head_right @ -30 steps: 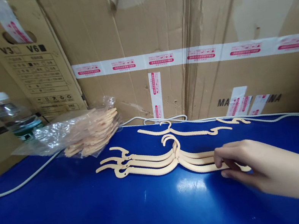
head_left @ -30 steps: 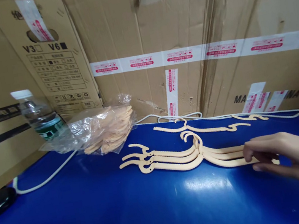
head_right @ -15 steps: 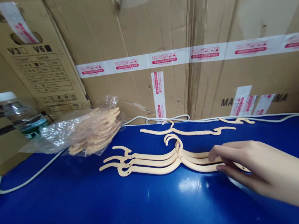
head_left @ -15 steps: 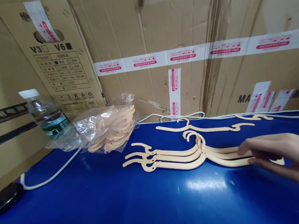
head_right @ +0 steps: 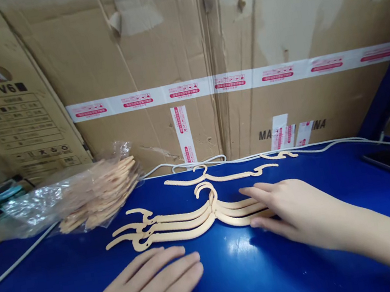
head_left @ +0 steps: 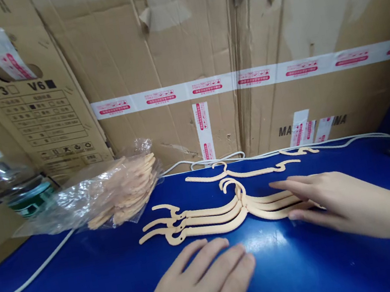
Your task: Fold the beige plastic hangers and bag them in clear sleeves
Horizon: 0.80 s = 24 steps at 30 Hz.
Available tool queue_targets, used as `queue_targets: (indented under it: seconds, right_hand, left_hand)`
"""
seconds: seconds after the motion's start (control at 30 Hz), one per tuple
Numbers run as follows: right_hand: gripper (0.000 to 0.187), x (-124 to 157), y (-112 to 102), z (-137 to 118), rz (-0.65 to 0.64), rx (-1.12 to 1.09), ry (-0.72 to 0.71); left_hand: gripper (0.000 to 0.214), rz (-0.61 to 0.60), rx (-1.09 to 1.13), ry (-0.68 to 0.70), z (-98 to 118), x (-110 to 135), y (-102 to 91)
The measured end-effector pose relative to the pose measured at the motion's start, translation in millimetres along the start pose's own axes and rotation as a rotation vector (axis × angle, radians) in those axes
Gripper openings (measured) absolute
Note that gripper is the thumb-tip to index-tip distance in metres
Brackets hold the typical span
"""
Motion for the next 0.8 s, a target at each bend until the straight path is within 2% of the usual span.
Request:
queue_targets:
  seconds: [0.1,0.27,0.4,0.5,0.67,0.8]
  right_hand:
    - [0.044,2.7,11.1,4.4,-0.031,0.115,-0.005]
    - [0.035,2.7,17.8,12.4,-0.084,0.07,0.043]
    - [0.028,0.9,21.3,17.5,-0.16,0.037,0.062]
    - [0.026,-0.6,22.2,24.4,-0.16,0.041,0.073]
    - [0.026,-1.7,25.5,34.2,-0.165,0.035,0.086]
    - [0.027,-2.6,23.0,31.8,-0.133,0.081,0.052]
  left_hand:
    - [0.053,-0.042,-0.069,-0.084,-11.3,-2.0,2.7]
    - [0.065,-0.052,0.037,-0.171,-24.6,6.8,9.3]
    - [0.063,-0.104,-0.039,-0.149,-29.7,3.0,14.3]
    - [0.06,-0.15,-0.108,-0.136,-30.9,2.6,21.0]
    - [0.059,-0.129,-0.138,-0.156,-31.0,6.3,24.8]
    - [0.06,-0.111,-0.155,-0.133,-29.6,6.9,21.9]
Point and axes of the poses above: each hand's wrist, its own x-axis away from the middle knuckle, its own y-axis out of the palm, z = x × y, the point moved 8 cm from there along -x, towards the middle knuckle, and after that the axes turned 3 degrees about y, right-handed, at the moved point
